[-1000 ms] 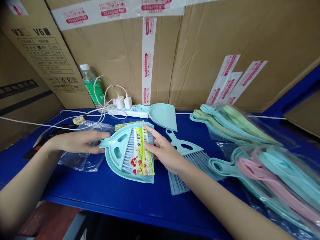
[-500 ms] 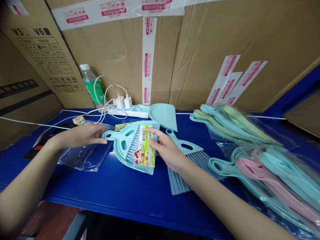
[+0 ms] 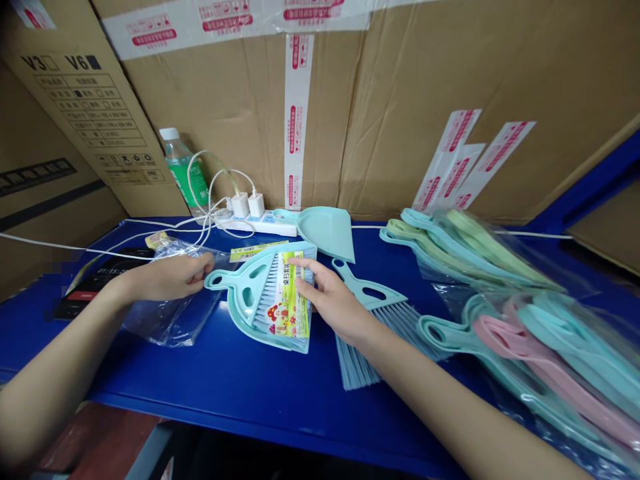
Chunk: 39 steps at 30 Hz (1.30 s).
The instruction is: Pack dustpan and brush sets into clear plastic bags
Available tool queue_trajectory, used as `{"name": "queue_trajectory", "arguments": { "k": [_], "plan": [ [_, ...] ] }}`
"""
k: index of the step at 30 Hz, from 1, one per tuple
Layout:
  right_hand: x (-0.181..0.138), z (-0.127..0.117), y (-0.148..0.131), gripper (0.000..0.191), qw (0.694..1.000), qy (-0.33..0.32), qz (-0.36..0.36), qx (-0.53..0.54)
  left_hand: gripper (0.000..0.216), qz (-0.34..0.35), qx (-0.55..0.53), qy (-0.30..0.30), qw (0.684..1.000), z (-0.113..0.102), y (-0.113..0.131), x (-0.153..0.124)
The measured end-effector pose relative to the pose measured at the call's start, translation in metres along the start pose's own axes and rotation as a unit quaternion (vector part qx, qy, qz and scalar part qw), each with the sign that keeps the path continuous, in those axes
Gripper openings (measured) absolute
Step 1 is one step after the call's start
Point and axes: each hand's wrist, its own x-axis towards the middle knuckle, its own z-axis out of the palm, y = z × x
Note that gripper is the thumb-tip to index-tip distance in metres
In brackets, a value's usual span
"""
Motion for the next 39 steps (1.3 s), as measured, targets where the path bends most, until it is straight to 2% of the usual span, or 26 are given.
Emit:
{"name": "queue_trajectory", "arguments": {
  "k": [5,10,15,19,23,30,35,39],
  "plan": [
    [0.001,0.000,0.000,0.039,1.000,-0.006,0.004,0.003,0.014,0.022,-0.034,-0.006,0.999,-0.003,-0.001,-0.002],
    [0.000,0.001,-0.002,0.041,1.000,-0.016,0.009,0.002,0.007,0.048,-0.072,0.011,0.996,-0.005,-0.004,-0.001],
    [-0.001,0.001,-0.001,0.038,1.000,-0.017,0.012,-0.014,0.004,0.086,-0.151,-0.024,0.985,-0.003,0.000,-0.002],
    [0.000,0.000,0.000,0.036,1.000,-0.023,-0.002,-0.015,0.005,0.102,-0.199,-0.028,0.974,-0.001,0.002,-0.001],
    [-0.001,0.000,0.000,0.034,0.999,-0.039,-0.025,-0.021,0.008,0.147,-0.264,-0.030,0.953,-0.002,0.004,-0.002],
    [-0.001,-0.001,0.001,0.036,0.998,-0.047,-0.039,-0.035,0.010,0.202,-0.313,0.000,0.928,0.003,0.008,0.000],
    [-0.001,-0.002,0.001,0.035,0.998,-0.050,-0.034,-0.032,0.011,0.211,-0.345,0.037,0.914,0.006,0.009,0.003],
    [-0.001,-0.002,0.001,0.034,0.997,-0.052,-0.038,-0.037,0.013,0.220,-0.356,0.038,0.908,0.007,0.012,0.005]
  ]
}}
